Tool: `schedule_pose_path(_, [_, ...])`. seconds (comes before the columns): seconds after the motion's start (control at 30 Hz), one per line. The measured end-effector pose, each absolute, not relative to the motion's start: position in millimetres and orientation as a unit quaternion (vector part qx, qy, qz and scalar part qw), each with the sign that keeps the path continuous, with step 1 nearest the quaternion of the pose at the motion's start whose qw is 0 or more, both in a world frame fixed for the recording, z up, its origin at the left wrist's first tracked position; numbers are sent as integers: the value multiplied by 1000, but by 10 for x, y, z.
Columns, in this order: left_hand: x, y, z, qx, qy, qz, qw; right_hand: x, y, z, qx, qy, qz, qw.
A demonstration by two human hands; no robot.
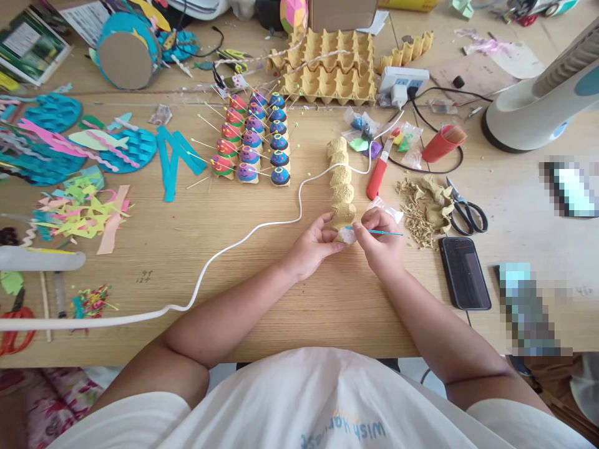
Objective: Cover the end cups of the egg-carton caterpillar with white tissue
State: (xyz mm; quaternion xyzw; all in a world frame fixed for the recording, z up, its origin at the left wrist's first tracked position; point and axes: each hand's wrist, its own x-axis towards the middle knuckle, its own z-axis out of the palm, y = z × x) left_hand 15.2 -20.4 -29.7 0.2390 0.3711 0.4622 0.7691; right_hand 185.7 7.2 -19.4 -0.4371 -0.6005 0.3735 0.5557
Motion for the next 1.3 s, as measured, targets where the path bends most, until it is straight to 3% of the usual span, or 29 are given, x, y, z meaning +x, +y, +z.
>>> schedule_pose_path(0.27, [150,-205,-343,255,371,459,766,1851,60,-193,-439,-657,293,539])
schedule_pose_path(0.77, [162,-205,-272,243,381,456,767,1834,105,-159,-478,-505,482,534])
schedule_pose_path(0.93, [154,-190,-272,229,366,459,776,1829,123,-175,-479,-495,489,534])
schedule_pose_path(1.13, [108,-151,-271,191,332,474,793,1842,108,-211,-429,-520,438,595])
schedule_pose_path(1.3, [78,-140,-215,179,318,479,798,1864,4,-135,-405,-660,315,549])
